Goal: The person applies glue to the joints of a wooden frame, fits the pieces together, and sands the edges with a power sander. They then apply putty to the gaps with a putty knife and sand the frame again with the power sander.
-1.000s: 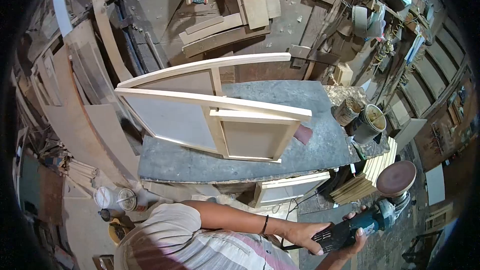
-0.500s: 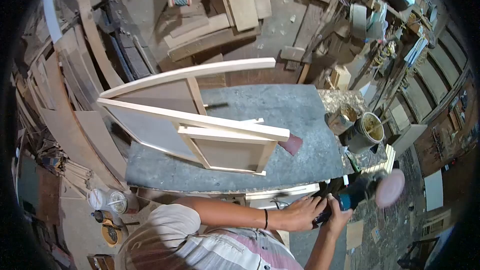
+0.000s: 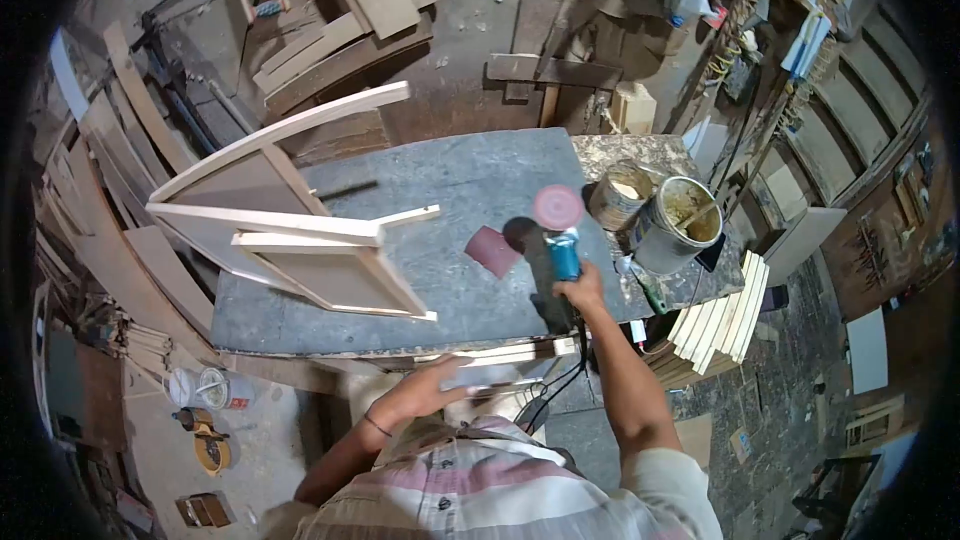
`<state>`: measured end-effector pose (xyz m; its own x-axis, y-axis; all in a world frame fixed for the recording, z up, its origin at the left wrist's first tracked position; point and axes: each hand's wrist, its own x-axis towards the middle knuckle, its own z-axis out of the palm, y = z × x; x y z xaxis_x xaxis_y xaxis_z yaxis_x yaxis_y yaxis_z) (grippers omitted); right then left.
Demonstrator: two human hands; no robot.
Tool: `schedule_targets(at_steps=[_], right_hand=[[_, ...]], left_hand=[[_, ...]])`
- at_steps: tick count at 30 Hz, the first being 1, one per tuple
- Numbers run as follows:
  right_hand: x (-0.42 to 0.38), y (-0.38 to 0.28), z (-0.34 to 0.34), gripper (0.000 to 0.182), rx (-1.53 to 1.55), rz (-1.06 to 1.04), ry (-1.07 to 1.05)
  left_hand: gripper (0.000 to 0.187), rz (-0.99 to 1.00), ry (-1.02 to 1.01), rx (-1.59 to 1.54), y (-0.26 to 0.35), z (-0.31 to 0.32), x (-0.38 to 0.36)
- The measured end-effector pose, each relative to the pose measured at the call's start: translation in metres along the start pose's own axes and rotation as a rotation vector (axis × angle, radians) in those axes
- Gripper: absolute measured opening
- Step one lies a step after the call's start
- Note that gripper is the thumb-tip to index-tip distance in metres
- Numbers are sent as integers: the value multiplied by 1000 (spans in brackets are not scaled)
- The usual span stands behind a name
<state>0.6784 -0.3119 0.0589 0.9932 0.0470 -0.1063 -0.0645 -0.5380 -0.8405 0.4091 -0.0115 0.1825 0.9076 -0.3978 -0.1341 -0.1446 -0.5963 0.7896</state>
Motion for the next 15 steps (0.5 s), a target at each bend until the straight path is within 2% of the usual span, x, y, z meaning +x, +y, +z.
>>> schedule_targets(at_steps=[2, 5, 9, 11, 12, 13, 14, 15], right_hand=[[13, 0, 0, 59, -128, 2, -56], [29, 33, 11, 59, -247, -2, -72], [3, 18, -31, 60, -267, -80, -134], [-9, 39, -55, 60, -101, -250, 149], [-10, 53, -77, 53, -26, -171, 182], [-9, 72, -91, 57, -258, -106, 337], [-12, 90, -112, 60, -278, 19, 372], [-23, 75, -137, 64, -436, 77, 345]], left_hand=[[60, -231, 162, -162, -6, 24, -7], [56, -339, 185, -197, -40, 59, -27], [56, -502, 236, -145, -87, 108, -60], [60, -717, 163, -82, -115, 126, -86], [60, -736, 169, -84, -123, 132, -96], [61, -783, 137, -46, -126, 136, -106], [62, -842, 123, -14, -129, 142, -121], [62, -893, 176, -31, -124, 145, -133]])
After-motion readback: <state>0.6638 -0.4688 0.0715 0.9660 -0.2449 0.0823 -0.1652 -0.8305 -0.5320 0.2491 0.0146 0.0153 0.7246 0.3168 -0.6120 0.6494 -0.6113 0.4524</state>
